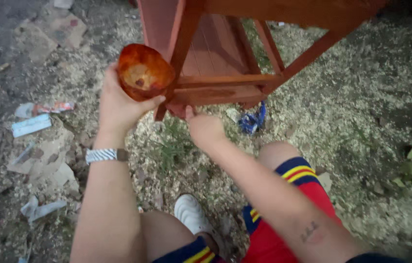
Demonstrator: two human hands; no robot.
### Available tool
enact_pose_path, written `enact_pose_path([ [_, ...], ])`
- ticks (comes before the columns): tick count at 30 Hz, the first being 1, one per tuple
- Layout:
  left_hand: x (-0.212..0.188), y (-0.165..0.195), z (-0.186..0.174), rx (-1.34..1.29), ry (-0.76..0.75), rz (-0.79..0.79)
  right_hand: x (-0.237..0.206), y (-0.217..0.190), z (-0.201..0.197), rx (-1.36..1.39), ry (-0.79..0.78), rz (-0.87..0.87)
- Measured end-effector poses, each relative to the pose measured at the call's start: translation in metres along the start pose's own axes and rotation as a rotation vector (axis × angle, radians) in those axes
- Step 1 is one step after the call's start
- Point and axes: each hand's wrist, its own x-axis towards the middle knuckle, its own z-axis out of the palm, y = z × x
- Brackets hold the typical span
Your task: The person paints wooden chair frames with red stain using a brush, holding a bowl of stain in one hand while brushing the seat slats, legs and rails of the chairs, moving between several chairs on the ground.
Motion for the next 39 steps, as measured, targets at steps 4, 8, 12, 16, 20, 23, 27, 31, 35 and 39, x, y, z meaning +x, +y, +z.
enact_pose_path([
  [4, 0.002, -0.008, 0.0, -0.087, -0.144, -0.094, -0.025, -0.018, 0.001, 0.604, -0.04, 0.2],
  [8, -0.01, -0.019, -0.001, -0.029, -0.277, -0.102, -0.018, 0.013, 0.03, 0.888, 0.15, 0.242],
  [12, -0.018, -0.031, 0.0, 0.002, -0.366, -0.165, -0.005, 0.058, 0.067, 1.081, 0.356, 0.371],
  [16, -0.024, -0.041, 0.0, -0.044, -0.41, -0.23, -0.008, 0.08, 0.082, 1.319, 0.512, 0.669],
  [20, -0.026, -0.044, -0.001, 0.005, -0.392, -0.14, -0.008, 0.028, 0.068, 1.286, 0.65, 0.825],
  [23, -0.025, -0.042, 0.003, -0.053, -0.428, -0.204, -0.008, -0.045, 0.043, 1.095, 0.334, 0.636],
  [27, -0.022, -0.038, 0.008, 0.012, -0.435, -0.164, -0.012, -0.094, 0.026, 1.061, 0.123, 0.494],
  [31, -0.018, -0.035, 0.008, 0.057, -0.461, -0.142, -0.018, -0.027, 0.054, 1.046, 0.222, 0.423],
  [35, -0.017, -0.032, 0.001, 0.039, -0.484, -0.164, -0.01, 0.065, 0.091, 1.26, 0.525, 0.507],
  [39, -0.018, -0.03, -0.004, 0.028, -0.459, -0.169, 0.002, 0.072, 0.096, 1.29, 0.65, 0.636],
])
